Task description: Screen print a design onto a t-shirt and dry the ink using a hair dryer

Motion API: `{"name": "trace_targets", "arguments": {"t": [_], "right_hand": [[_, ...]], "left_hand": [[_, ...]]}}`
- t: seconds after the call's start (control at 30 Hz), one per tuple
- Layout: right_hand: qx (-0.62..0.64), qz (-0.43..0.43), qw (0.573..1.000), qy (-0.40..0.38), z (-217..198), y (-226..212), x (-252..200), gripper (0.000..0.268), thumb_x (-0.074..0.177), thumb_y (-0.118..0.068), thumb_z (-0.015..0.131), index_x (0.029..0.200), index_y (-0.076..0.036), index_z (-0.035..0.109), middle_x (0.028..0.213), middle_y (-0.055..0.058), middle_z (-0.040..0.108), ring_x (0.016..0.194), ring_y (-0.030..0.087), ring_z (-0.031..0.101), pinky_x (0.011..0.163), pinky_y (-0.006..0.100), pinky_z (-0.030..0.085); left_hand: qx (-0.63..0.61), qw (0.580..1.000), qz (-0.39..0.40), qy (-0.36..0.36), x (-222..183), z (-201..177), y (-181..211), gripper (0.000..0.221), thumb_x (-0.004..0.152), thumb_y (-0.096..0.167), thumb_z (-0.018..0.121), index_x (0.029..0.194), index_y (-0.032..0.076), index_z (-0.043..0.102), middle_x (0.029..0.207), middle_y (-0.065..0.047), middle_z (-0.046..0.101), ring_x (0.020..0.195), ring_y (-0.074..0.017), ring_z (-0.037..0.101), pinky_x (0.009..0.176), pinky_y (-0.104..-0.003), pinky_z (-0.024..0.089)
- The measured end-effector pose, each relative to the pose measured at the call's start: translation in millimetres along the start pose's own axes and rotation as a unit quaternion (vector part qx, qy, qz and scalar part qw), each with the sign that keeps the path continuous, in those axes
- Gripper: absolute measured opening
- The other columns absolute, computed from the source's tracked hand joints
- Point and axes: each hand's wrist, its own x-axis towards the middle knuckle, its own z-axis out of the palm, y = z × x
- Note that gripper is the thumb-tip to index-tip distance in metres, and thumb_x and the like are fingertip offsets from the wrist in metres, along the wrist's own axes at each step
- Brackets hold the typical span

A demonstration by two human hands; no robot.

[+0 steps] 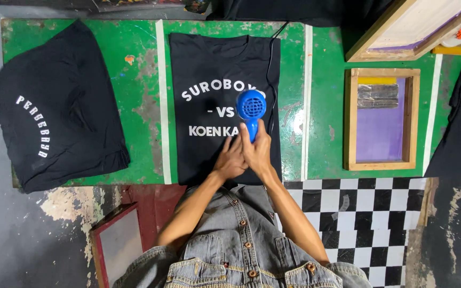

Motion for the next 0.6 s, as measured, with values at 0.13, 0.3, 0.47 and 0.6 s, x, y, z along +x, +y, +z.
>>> {"name": "trace_targets", "arguments": {"t": [0.13,0.3,0.47,0.6], "right_hand": [[-0.014,0.065,0.998,-0.023,-17,23,-51,0.018,0.099,-0.023,0.067,0.096,-0.006,0.061,0.053,0.008,0.053,0.047,0.018,0.051,0.042,0.032,0.038],[-0.073,0.189,0.976,-0.077,-55,70,-141,0.022,0.096,-0.032,0.068,0.098,-0.01,0.065,0.05,0.007,0.055,0.044,0.02,0.054,0.042,0.033,0.039],[-0.093,0.215,0.969,-0.076,-54,93,-156,0.025,0.094,-0.031,0.071,0.102,-0.009,0.066,0.051,0.01,0.055,0.046,0.022,0.057,0.043,0.035,0.041],[-0.08,0.184,0.977,-0.07,-21,66,-96,0.024,0.096,-0.03,0.069,0.103,-0.007,0.064,0.052,0.01,0.056,0.046,0.022,0.056,0.043,0.034,0.039]], "left_hand": [[-0.008,0.996,-0.087,-0.025,-13,-25,-38,0.071,0.104,0.053,0.039,0.159,0.007,0.035,0.17,-0.012,0.025,0.158,-0.0308,0.017,0.125,-0.058,0.015],[0.028,0.983,-0.168,0.065,-34,-34,-93,0.074,0.106,0.053,0.042,0.162,0.007,0.03,0.17,-0.015,0.025,0.157,-0.033,0.021,0.126,-0.053,0.014],[0.006,0.984,-0.173,0.042,-26,-30,-88,0.074,0.106,0.053,0.041,0.163,0.008,0.026,0.172,-0.013,0.019,0.158,-0.0317,0.014,0.127,-0.055,0.009],[-0.012,0.991,-0.133,-0.021,-10,-12,-49,0.077,0.103,0.05,0.05,0.162,0.008,0.027,0.172,-0.013,0.017,0.158,-0.0327,0.013,0.127,-0.058,0.01]]}}
